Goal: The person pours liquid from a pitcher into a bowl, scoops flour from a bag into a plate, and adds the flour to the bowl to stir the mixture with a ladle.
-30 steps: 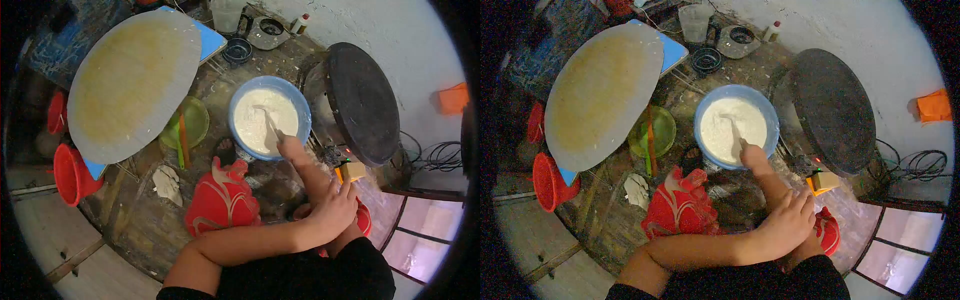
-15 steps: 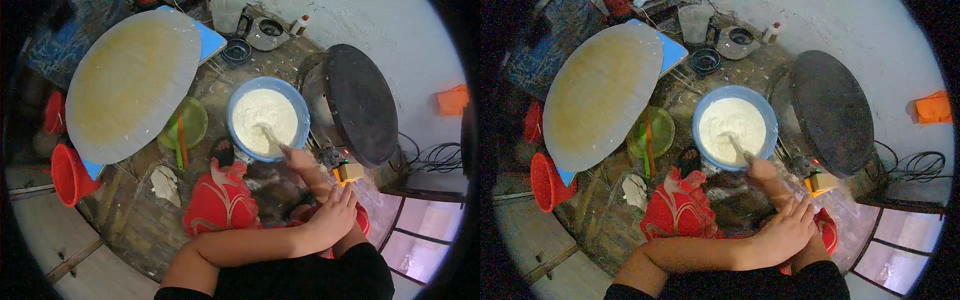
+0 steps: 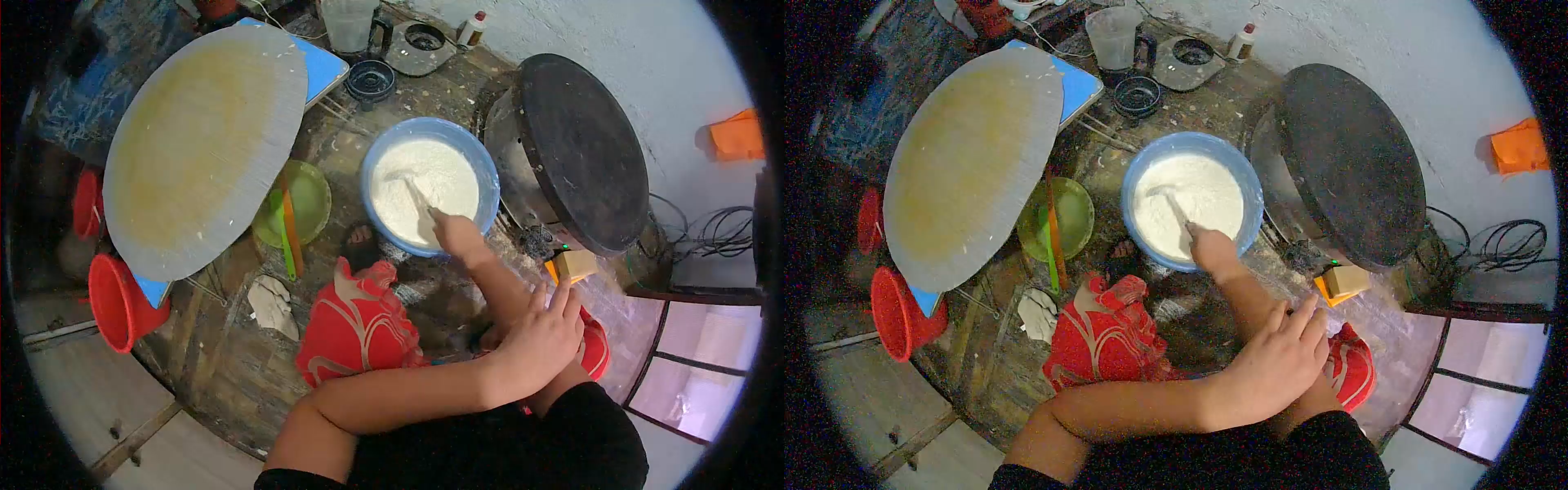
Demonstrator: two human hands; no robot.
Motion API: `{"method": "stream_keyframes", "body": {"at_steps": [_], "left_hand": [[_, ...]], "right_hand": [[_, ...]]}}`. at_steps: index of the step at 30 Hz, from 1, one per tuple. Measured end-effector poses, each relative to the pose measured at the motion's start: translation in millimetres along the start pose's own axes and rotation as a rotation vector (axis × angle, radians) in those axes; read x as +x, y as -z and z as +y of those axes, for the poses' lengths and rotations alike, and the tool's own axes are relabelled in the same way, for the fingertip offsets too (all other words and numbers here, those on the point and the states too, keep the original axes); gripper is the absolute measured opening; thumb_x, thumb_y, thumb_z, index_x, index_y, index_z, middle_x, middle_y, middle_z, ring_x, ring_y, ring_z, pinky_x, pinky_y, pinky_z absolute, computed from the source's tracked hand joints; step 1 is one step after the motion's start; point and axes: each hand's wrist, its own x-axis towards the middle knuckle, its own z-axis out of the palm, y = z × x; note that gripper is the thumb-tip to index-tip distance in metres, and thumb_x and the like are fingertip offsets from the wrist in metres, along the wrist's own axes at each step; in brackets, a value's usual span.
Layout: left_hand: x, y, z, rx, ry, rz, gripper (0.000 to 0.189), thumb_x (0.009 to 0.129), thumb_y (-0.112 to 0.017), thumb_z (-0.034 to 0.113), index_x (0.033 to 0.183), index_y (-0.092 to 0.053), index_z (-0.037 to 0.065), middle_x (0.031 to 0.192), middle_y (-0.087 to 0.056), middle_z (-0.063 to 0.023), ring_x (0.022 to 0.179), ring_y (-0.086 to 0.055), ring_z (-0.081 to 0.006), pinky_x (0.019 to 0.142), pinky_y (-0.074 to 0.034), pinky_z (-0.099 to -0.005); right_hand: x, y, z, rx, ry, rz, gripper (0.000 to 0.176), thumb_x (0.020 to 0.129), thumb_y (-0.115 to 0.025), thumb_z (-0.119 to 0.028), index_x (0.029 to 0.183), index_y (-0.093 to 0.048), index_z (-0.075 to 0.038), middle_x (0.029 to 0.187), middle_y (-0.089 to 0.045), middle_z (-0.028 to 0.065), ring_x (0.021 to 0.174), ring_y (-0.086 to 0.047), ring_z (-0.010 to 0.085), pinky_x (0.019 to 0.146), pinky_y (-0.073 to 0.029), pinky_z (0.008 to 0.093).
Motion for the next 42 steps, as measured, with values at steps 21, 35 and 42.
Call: {"method": "stream_keyframes", "body": {"at_steps": [21, 35, 42], "left_hand": [[-6, -5, 1, -0.031, 0.008, -0.044, 0.035, 0.074, -0.050, 0.019, 0.095, -0.060, -0.006, 0.111, -0.050, -0.0230, 0.116, -0.039, -0.0379, 0.095, -0.031, -0.0487], [-6, -8, 0, 0.024, 0.009, -0.068, 0.037, 0.075, -0.049, 0.020, 0.100, -0.059, -0.006, 0.112, -0.050, -0.0226, 0.116, -0.039, -0.0380, 0.095, -0.031, -0.0505], [-5, -7, -1, 0.008, -0.010, -0.072, 0.036, 0.076, -0.048, 0.019, 0.100, -0.058, -0.006, 0.114, -0.049, -0.0233, 0.116, -0.039, -0.0378, 0.096, -0.031, -0.0505]], "right_hand": [[-51, 46, 5, 0.016, -0.159, -0.048, 0.033, 0.082, -0.046, -0.025, 0.113, -0.053, -0.013, 0.088, -0.060, 0.0222, 0.082, -0.059, 0.0379, 0.072, -0.046, 0.0484], [-37, 24, 23, 0.013, -0.123, 0.086, 0.038, 0.083, -0.049, -0.026, 0.118, -0.049, -0.013, 0.084, -0.061, 0.0221, 0.079, -0.059, 0.0383, 0.071, -0.047, 0.0473], [-5, 6, 61, 0.021, -0.216, 0.119, 0.038, 0.083, -0.047, -0.024, 0.115, -0.052, -0.004, 0.079, -0.059, 0.0253, 0.074, -0.059, 0.0395, 0.066, -0.046, 0.0473]]}}
